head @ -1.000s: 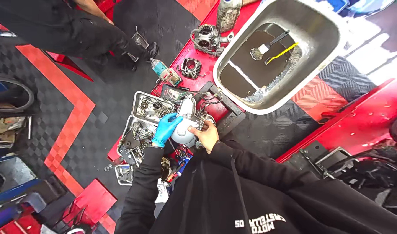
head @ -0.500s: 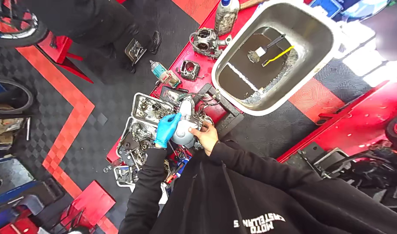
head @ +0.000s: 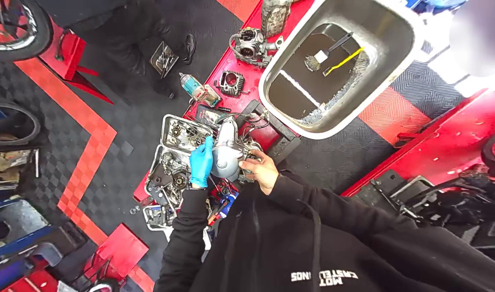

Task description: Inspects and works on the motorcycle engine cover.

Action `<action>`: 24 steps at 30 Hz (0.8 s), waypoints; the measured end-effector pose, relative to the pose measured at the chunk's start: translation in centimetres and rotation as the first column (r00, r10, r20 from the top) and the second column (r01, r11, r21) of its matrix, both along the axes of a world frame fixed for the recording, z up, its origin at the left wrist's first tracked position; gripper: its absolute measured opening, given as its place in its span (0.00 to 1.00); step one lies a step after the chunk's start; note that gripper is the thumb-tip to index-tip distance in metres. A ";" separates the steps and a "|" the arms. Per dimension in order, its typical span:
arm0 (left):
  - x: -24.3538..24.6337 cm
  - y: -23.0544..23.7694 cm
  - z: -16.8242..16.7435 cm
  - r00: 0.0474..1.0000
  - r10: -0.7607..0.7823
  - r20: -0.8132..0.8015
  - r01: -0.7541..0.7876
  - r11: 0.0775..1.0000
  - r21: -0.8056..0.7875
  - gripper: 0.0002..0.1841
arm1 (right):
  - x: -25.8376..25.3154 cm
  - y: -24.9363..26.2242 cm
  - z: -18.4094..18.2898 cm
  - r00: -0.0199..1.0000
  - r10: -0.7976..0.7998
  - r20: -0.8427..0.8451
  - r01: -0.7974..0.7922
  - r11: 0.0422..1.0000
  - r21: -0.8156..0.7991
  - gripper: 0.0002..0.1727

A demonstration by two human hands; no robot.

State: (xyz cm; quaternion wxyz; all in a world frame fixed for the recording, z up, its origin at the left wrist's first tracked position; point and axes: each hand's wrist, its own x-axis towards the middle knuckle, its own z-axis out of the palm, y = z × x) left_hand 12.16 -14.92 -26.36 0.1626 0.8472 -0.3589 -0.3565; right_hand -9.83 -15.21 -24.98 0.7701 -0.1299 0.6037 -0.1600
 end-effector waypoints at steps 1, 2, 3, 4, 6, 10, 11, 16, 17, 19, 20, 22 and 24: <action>0.3 0.2 0.1 0.999 0.017 -0.051 -0.017 1.000 -0.010 0.35 | -0.3 0.2 -0.1 0.999 0.037 0.009 -0.037 0.998 -0.044 0.54; 0.5 0.4 0.1 0.994 0.028 -0.104 -0.030 0.999 -0.022 0.35 | -0.6 0.4 -0.2 0.997 0.079 0.011 -0.078 0.992 -0.103 0.54; 0.5 0.6 0.2 0.990 0.033 -0.134 -0.039 0.998 -0.041 0.35 | -1.0 0.3 -0.6 0.992 0.129 0.000 -0.127 0.974 -0.189 0.54; 0.1 1.1 0.3 0.991 0.037 -0.125 -0.046 0.997 -0.067 0.35 | -1.5 0.4 -1.3 0.980 0.194 -0.034 -0.195 0.932 -0.307 0.53; -1.6 2.2 0.7 1.000 0.017 -0.008 -0.018 0.993 -0.116 0.41 | -2.7 -0.1 -3.3 0.943 0.275 -0.187 -0.332 0.775 -0.538 0.46; -6.0 4.9 0.2 0.943 -0.140 0.302 0.202 0.962 -0.183 0.72 | -4.5 -2.1 -7.4 0.838 0.268 -0.475 -0.540 0.531 -0.653 0.31; -6.4 5.1 -0.2 0.917 -0.176 0.358 0.253 0.951 -0.180 0.76 | -4.6 -2.6 -8.2 0.827 0.266 -0.496 -0.557 0.514 -0.653 0.28; -6.2 3.7 -0.2 0.846 -0.300 0.441 0.347 0.938 -0.027 0.81 | -3.8 -3.4 -10.5 0.755 0.419 -0.504 -0.655 0.494 -0.572 0.26; -6.2 3.4 -0.3 0.838 -0.304 0.452 0.346 0.938 -0.009 0.79 | -3.6 -3.5 -10.8 0.754 0.425 -0.502 -0.657 0.489 -0.573 0.26; -6.5 3.2 -0.7 0.818 -0.295 0.494 0.336 0.942 0.007 0.74 | -3.5 -3.4 -11.2 0.757 0.415 -0.505 -0.653 0.485 -0.581 0.26; -6.6 3.1 -0.9 0.809 -0.290 0.512 0.334 0.943 0.006 0.72 | -3.6 -3.5 -11.3 0.762 0.406 -0.505 -0.648 0.484 -0.588 0.25; -6.8 3.0 -1.2 0.795 -0.277 0.540 0.339 0.941 -0.017 0.69 | -3.9 -3.8 -11.7 0.778 0.391 -0.491 -0.628 0.490 -0.605 0.23; -6.9 3.1 -1.6 0.786 -0.258 0.562 0.343 0.938 -0.050 0.68 | -4.1 -4.0 -11.9 0.801 0.375 -0.466 -0.598 0.515 -0.614 0.21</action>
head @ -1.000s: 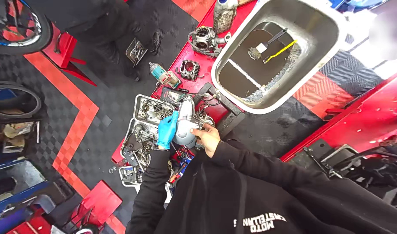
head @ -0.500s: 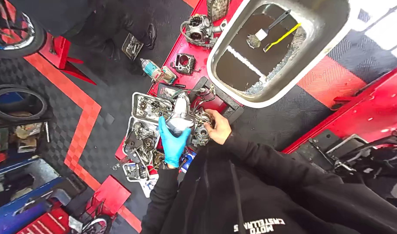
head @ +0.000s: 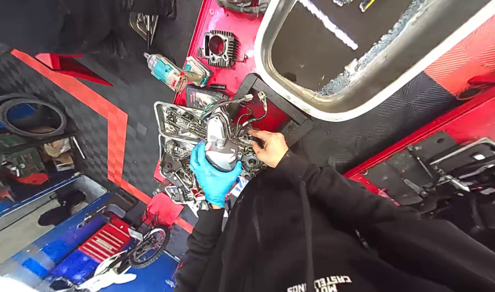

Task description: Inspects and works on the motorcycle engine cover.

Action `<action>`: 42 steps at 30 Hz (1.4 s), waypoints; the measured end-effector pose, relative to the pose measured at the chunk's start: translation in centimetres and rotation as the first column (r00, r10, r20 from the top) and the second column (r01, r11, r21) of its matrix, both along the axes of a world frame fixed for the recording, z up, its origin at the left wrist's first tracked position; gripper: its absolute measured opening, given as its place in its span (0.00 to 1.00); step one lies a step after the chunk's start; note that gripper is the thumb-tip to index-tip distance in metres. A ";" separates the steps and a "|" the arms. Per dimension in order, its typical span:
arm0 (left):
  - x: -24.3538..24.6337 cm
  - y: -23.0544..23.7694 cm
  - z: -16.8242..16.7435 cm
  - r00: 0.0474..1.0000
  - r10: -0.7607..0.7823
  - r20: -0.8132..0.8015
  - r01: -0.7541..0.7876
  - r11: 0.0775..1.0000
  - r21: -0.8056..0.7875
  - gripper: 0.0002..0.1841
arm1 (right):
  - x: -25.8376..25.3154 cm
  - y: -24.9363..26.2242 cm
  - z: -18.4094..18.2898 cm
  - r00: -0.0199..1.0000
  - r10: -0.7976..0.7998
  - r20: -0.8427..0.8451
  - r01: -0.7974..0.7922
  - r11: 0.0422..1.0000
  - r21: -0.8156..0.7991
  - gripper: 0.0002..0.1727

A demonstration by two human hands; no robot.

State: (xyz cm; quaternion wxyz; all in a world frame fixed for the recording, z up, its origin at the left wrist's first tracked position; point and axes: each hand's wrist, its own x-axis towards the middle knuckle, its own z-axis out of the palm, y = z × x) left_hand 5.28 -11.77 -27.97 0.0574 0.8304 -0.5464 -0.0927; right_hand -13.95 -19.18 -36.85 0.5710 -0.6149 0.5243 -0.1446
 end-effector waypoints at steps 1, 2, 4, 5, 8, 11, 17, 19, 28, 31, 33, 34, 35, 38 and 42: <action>0.0 0.0 -0.1 1.000 -0.004 0.002 0.004 1.000 -0.010 0.67 | 0.0 -0.1 -0.1 1.000 -0.011 0.007 0.011 1.000 0.002 0.21; 0.0 -0.1 -0.2 1.000 -0.007 0.005 0.007 1.000 -0.019 0.67 | -0.1 -0.3 -0.1 1.000 -0.014 0.012 0.014 1.000 0.001 0.20; 0.0 0.0 -0.3 1.000 -0.012 0.019 0.013 0.999 -0.033 0.66 | -0.1 -0.3 -0.1 1.000 -0.006 0.016 0.006 1.000 0.007 0.21; 0.0 0.1 -0.3 1.000 -0.013 0.028 0.014 0.999 -0.032 0.66 | -0.1 -0.2 -0.1 1.000 -0.008 0.023 0.008 1.000 0.011 0.21; -0.2 -0.1 -0.5 0.999 -0.026 0.038 0.027 0.999 -0.036 0.65 | -0.2 -0.2 -0.5 0.999 -0.038 0.036 0.037 0.999 0.016 0.19; 0.0 0.0 -0.6 0.998 -0.055 0.041 0.057 0.997 -0.048 0.64 | 0.0 0.0 -0.6 0.997 -0.057 0.051 0.057 0.998 0.013 0.19; 0.5 0.2 -0.8 0.995 -0.095 0.029 0.096 0.994 -0.048 0.64 | 0.0 0.5 -1.3 0.992 -0.098 0.078 0.099 0.995 -0.011 0.18; 0.6 0.1 -0.9 0.994 -0.108 0.034 0.110 0.993 -0.038 0.64 | -0.2 0.4 -1.6 0.993 -0.089 0.082 0.091 0.996 -0.016 0.17; 1.0 -0.1 -0.5 0.993 -0.117 0.022 0.117 0.993 -0.016 0.61 | -0.5 0.5 -1.3 0.998 -0.018 0.067 0.023 0.998 -0.063 0.18; 1.0 -0.1 -0.5 0.995 -0.097 0.016 0.098 0.995 -0.020 0.62 | -0.6 -0.1 0.8 0.979 -0.061 0.195 0.104 0.970 -0.218 0.13; 0.8 -0.1 -0.3 0.998 -0.065 0.000 0.065 0.998 -0.009 0.63 | 0.4 -1.3 2.4 0.929 -0.111 0.354 0.222 0.931 -0.291 0.10; 0.7 -0.1 -0.2 0.999 -0.052 -0.012 0.052 0.999 -0.006 0.63 | 1.4 -2.3 2.9 0.912 -0.128 0.391 0.254 0.923 -0.290 0.11; 0.7 -0.2 -0.3 0.999 -0.046 -0.017 0.045 0.999 -0.018 0.63 | 2.4 -3.4 3.1 0.908 -0.136 0.396 0.261 0.923 -0.281 0.12; 0.7 -0.1 -0.5 0.999 -0.032 -0.021 0.031 0.999 -0.034 0.62 | 5.5 -6.1 2.4 0.940 -0.108 0.323 0.194 0.949 -0.247 0.19; 0.9 0.3 -0.8 1.000 -0.023 -0.011 0.022 0.999 -0.043 0.61 | 7.7 -7.1 0.9 0.952 -0.133 0.274 0.181 0.971 -0.159 0.17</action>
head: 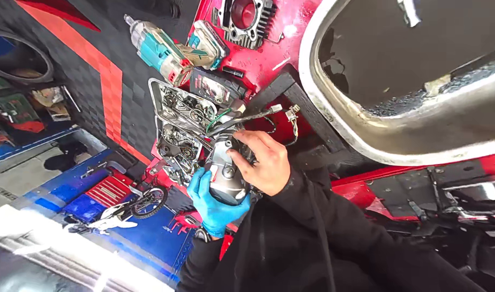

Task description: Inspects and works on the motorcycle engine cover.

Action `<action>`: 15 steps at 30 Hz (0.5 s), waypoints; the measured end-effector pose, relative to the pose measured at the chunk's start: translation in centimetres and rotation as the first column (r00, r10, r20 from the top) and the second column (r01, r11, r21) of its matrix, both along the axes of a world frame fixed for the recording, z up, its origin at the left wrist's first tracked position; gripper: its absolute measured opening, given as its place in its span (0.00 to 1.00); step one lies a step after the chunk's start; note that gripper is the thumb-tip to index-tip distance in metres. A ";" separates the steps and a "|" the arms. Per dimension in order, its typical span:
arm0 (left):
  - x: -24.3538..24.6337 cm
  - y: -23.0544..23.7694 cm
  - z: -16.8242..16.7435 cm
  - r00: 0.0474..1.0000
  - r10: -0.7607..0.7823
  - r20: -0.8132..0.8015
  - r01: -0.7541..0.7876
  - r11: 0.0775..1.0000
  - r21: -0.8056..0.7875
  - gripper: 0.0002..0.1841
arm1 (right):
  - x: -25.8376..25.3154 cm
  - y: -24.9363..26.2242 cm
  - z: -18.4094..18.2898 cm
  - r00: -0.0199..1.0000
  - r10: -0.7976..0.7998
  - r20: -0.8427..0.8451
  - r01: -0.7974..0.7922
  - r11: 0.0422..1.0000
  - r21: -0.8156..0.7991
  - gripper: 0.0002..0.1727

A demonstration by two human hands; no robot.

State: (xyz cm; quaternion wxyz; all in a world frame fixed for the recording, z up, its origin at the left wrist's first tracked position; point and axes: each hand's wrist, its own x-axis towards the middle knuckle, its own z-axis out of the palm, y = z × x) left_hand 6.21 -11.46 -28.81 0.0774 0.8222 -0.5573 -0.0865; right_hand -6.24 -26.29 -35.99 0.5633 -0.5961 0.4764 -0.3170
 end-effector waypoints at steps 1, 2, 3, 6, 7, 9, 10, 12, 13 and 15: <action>0.1 0.3 -0.2 1.000 0.010 -0.012 -0.010 1.000 -0.007 0.61 | 0.1 -0.1 -0.2 1.000 -0.008 0.009 0.008 1.000 0.017 0.16; 0.1 0.5 -0.2 0.999 0.017 -0.028 -0.017 1.000 -0.012 0.61 | 0.1 -0.2 -0.4 1.000 -0.010 0.019 0.010 0.999 0.032 0.16; 0.1 0.6 -0.2 0.999 0.023 -0.036 -0.023 1.000 -0.007 0.61 | 0.0 -0.3 -0.4 1.000 -0.003 0.026 0.002 0.999 0.046 0.16; 0.0 -0.1 0.2 0.999 0.033 -0.041 -0.033 0.999 0.012 0.60 | -0.1 -0.3 -0.6 0.999 0.023 0.040 -0.025 0.998 0.060 0.16; -0.1 -0.1 0.2 0.999 0.038 -0.035 -0.038 0.999 0.009 0.60 | -0.1 -0.4 -0.6 0.999 0.037 0.040 -0.040 0.997 0.066 0.15; -0.2 -0.3 0.4 0.997 0.056 -0.054 -0.056 0.998 0.015 0.59 | -0.1 -0.6 -0.6 0.998 0.055 0.036 -0.058 0.995 0.085 0.14; -0.2 -0.4 0.4 0.996 0.063 -0.060 -0.062 0.998 0.013 0.58 | -0.1 -0.8 -0.7 0.997 0.063 0.034 -0.066 0.993 0.096 0.14; -0.1 -0.4 0.4 0.995 0.067 -0.075 -0.067 0.998 0.003 0.57 | -0.1 -1.1 -0.6 0.996 0.083 0.024 -0.085 0.990 0.114 0.14; -0.1 -0.3 0.4 0.994 0.070 -0.084 -0.070 0.998 0.000 0.56 | -0.2 -1.2 -0.5 0.995 0.094 0.019 -0.096 0.988 0.124 0.14; -0.1 -0.2 0.3 0.993 0.079 -0.091 -0.080 0.997 -0.007 0.56 | -0.2 -1.4 -0.4 0.994 0.112 0.011 -0.113 0.983 0.147 0.14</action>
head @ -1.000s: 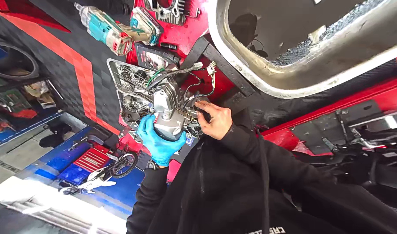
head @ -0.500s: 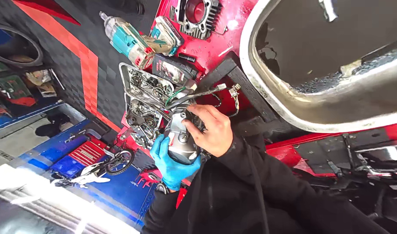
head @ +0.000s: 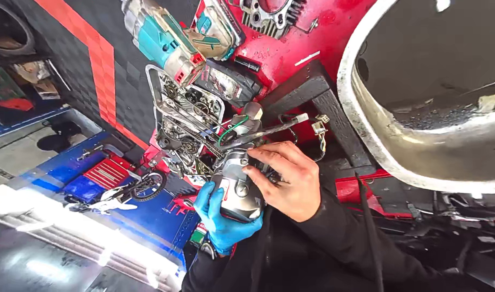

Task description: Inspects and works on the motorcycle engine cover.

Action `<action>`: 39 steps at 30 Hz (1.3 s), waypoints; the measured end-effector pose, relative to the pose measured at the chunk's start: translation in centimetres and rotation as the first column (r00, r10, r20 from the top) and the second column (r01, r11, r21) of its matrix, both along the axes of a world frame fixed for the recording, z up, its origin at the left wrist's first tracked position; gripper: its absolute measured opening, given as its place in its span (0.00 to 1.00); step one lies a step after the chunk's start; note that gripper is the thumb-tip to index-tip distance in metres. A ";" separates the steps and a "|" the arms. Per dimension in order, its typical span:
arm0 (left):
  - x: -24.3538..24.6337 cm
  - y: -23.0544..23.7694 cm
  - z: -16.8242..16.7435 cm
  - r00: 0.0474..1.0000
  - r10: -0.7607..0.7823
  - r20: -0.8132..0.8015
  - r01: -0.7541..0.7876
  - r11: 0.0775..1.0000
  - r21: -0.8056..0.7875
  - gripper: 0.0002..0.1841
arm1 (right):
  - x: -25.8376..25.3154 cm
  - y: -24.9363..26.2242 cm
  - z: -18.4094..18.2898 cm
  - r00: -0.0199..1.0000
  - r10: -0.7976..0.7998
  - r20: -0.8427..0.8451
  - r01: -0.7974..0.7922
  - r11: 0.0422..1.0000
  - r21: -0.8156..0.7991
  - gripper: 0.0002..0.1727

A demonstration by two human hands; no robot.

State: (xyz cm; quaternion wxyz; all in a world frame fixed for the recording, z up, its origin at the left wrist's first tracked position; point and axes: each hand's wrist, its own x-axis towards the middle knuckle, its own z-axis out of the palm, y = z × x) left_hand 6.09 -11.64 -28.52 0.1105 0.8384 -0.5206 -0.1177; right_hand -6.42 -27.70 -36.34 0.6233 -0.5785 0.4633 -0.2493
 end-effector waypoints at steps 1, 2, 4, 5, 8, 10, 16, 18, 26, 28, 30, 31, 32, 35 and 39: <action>0.0 0.1 0.0 1.000 0.006 -0.009 -0.006 1.000 -0.003 0.56 | 0.0 -0.1 0.1 1.000 0.007 -0.002 -0.007 1.000 0.008 0.14; 0.0 0.1 0.0 1.000 0.012 -0.012 -0.012 1.000 -0.006 0.55 | 0.0 -0.2 0.1 1.000 0.015 -0.001 -0.015 1.000 0.011 0.14; 0.1 0.1 0.2 0.999 0.019 -0.033 -0.019 1.000 0.010 0.55 | -0.1 -0.4 0.1 1.000 0.031 0.006 -0.031 0.999 0.014 0.14; 0.2 0.1 0.3 0.999 0.021 -0.036 -0.020 1.000 0.022 0.54 | -0.1 -0.5 0.1 0.999 0.036 0.008 -0.036 0.999 0.013 0.15; 0.3 0.6 0.4 0.998 0.024 -0.050 -0.022 0.999 0.040 0.54 | -0.1 -0.8 0.1 0.998 0.054 0.008 -0.054 0.999 0.007 0.14; 0.4 0.9 0.5 0.998 0.023 -0.051 -0.020 0.998 0.058 0.54 | -0.1 -1.0 0.3 0.997 0.079 -0.006 -0.079 0.997 -0.004 0.14; 0.4 0.3 0.8 1.000 0.019 -0.019 -0.017 0.996 0.093 0.56 | -0.2 -1.4 0.3 0.990 0.138 -0.033 -0.140 0.986 -0.087 0.15; 0.3 0.3 0.9 0.999 0.030 -0.014 -0.029 0.995 0.095 0.56 | -0.2 -1.5 0.4 0.984 0.167 -0.059 -0.173 0.976 -0.129 0.15; 0.2 -1.8 0.5 0.996 0.044 0.072 -0.054 0.989 0.139 0.54 | 2.3 -1.3 -0.9 0.980 0.146 -0.138 -0.164 0.978 -0.126 0.17; -0.3 -3.3 0.2 0.994 0.042 0.101 -0.056 0.987 0.150 0.53 | 2.3 -1.9 -1.9 0.992 0.086 -0.098 -0.091 0.995 -0.050 0.22; -0.5 -3.5 0.1 0.992 0.043 0.117 -0.060 0.986 0.152 0.54 | 2.3 -2.2 -2.2 0.995 0.075 -0.063 -0.075 0.997 0.008 0.22; -0.3 -3.4 0.0 0.992 0.038 0.124 -0.056 0.987 0.149 0.54 | 2.4 -2.5 -2.3 0.995 0.080 -0.066 -0.079 0.997 0.027 0.22; -0.3 -3.3 0.1 0.992 0.039 0.123 -0.057 0.987 0.152 0.54 | 2.4 -2.6 -2.3 0.991 0.101 -0.083 -0.096 0.994 0.060 0.22; -0.4 -3.4 -0.1 0.990 0.055 0.127 -0.073 0.987 0.145 0.54 | 2.7 -3.6 -2.4 0.971 0.190 -0.142 -0.167 0.973 0.158 0.31; -0.5 -3.5 0.0 0.989 0.063 0.133 -0.083 0.985 0.151 0.55 | 3.2 -5.4 -2.0 0.896 0.325 -0.302 -0.295 0.945 0.141 0.51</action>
